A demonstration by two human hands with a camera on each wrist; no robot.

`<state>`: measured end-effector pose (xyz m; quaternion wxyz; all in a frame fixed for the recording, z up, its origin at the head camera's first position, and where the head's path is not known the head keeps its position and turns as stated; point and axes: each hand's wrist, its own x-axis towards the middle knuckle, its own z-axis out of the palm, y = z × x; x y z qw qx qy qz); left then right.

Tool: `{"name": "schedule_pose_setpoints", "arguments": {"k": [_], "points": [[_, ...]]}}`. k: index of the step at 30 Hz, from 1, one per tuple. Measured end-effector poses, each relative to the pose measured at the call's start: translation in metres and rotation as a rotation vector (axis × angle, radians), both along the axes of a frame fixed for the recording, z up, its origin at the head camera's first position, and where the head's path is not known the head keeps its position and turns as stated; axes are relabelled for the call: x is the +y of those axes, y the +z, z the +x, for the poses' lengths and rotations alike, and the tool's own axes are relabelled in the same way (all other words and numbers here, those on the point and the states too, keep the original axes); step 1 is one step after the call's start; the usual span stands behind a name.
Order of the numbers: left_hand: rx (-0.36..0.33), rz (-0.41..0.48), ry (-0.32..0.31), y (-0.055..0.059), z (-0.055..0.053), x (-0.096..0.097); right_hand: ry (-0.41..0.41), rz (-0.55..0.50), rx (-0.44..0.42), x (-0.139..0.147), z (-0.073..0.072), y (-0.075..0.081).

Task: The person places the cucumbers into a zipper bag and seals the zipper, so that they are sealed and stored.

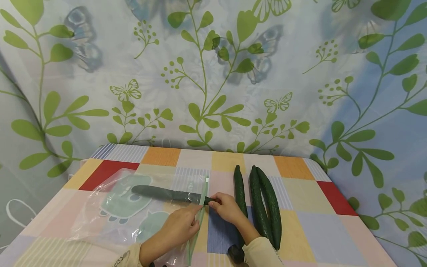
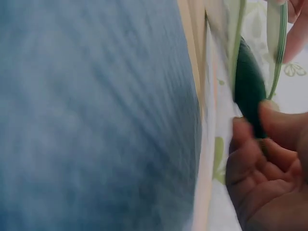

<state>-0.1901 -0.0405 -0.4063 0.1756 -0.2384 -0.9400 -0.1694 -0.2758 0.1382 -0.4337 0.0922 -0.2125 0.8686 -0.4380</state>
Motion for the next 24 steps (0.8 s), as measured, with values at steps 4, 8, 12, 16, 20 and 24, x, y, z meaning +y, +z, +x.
{"name": "schedule_pose_setpoints", "arguments": {"k": [4,8,12,16,20,24], "points": [[0.089,-0.021,-0.012,-0.002,-0.002,-0.001,-0.044,-0.183,-0.129,-0.003,0.000,0.000],[0.222,-0.027,-0.001,-0.005,-0.003,-0.001,-0.081,-0.347,-0.259,-0.006,0.001,0.001],[0.212,-0.048,0.014,-0.003,-0.005,-0.002,-0.116,-0.433,-0.286,-0.011,0.003,0.003],[0.158,-0.060,0.002,0.004,-0.008,-0.002,-0.150,-0.457,-0.243,-0.016,0.007,0.006],[0.130,-0.061,-0.010,0.011,-0.011,-0.002,-0.206,-0.476,-0.194,-0.023,0.007,0.009],[0.079,-0.058,-0.030,0.016,-0.013,0.000,-0.257,-0.474,-0.134,-0.029,0.004,0.010]]}}
